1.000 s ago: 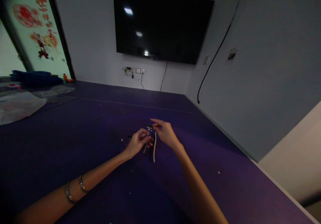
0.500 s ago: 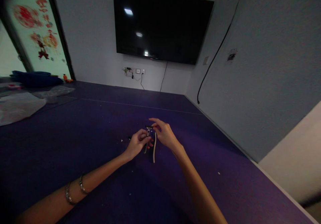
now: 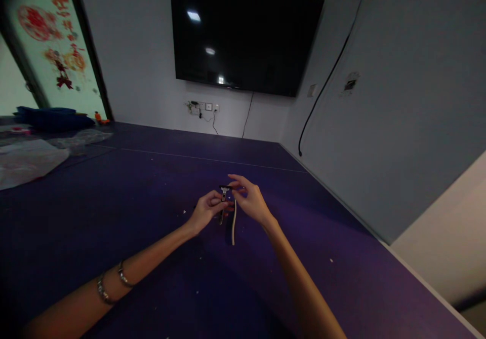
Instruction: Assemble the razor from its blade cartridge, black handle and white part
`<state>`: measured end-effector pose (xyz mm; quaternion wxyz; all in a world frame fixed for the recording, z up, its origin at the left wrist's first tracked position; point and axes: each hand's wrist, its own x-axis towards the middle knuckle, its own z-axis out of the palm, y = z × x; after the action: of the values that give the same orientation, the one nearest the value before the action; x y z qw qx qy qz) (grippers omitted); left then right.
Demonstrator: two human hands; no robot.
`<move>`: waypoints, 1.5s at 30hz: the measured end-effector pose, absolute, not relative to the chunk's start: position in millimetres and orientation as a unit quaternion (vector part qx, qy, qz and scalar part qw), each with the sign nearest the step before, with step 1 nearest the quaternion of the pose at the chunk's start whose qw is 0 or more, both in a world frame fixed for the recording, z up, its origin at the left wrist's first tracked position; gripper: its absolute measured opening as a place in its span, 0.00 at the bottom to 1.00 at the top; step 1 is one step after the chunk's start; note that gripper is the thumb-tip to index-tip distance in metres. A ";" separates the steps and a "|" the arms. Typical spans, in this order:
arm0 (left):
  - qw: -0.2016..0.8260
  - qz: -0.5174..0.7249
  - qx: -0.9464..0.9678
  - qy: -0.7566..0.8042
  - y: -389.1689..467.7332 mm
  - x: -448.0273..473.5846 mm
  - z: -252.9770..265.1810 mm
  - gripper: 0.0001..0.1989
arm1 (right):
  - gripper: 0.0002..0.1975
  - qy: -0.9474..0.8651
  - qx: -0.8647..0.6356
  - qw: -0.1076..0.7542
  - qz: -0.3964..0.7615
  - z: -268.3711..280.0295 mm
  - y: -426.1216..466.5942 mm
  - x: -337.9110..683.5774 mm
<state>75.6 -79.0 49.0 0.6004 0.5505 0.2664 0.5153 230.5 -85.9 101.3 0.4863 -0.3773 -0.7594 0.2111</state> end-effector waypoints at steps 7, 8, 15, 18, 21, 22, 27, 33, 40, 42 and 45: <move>0.529 0.572 0.538 0.321 -65.3 61.7 61.5 0.11 | 0.12 -0.693 -0.468 0.500 0.224 97.8 -78.3 238.2; 0.516 0.579 0.540 0.329 -63.5 60.2 62.8 0.11 | 0.11 -0.696 -0.479 0.481 0.235 96.3 -77.9 237.3; 0.520 0.592 0.523 0.325 -57.7 59.8 62.1 0.13 | 0.14 -0.709 -0.487 0.353 0.367 86.8 -81.5 217.7; 0.556 0.579 0.509 0.312 -57.7 60.4 58.9 0.15 | 0.15 -0.699 -0.471 0.319 0.433 85.2 -85.9 209.2; 0.578 0.558 0.512 0.303 -58.3 60.6 56.9 0.16 | 0.14 -0.699 -0.447 0.318 0.458 81.7 -88.6 202.4; 0.581 0.552 0.517 0.299 -58.6 60.8 56.7 0.17 | 0.14 -0.701 -0.442 0.323 0.456 79.8 -88.4 200.6; 0.579 0.539 0.532 0.300 -57.7 61.7 60.3 0.18 | 0.16 -0.719 -0.450 0.350 0.396 68.5 -79.6 197.9; 0.542 0.559 0.469 0.418 -41.2 44.9 68.4 0.21 | 0.16 -0.718 -0.607 0.306 0.151 52.4 -68.1 209.3; 0.290 0.526 0.622 0.503 -15.0 13.7 72.0 0.13 | 0.18 -0.699 -0.691 0.182 0.030 36.7 -73.2 205.4; 0.163 0.461 0.725 0.485 -13.0 8.0 73.3 0.11 | 0.19 -0.698 -0.698 0.156 0.021 35.4 -76.2 200.0; 0.062 0.318 0.827 0.459 -13.5 2.2 74.1 0.10 | 0.20 -0.694 -0.709 0.129 0.018 35.2 -80.3 193.4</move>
<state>2.2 -13.5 74.1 0.0621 0.8272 0.4588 0.3185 193.4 -80.3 35.2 0.1290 -0.7086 -0.6935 0.0176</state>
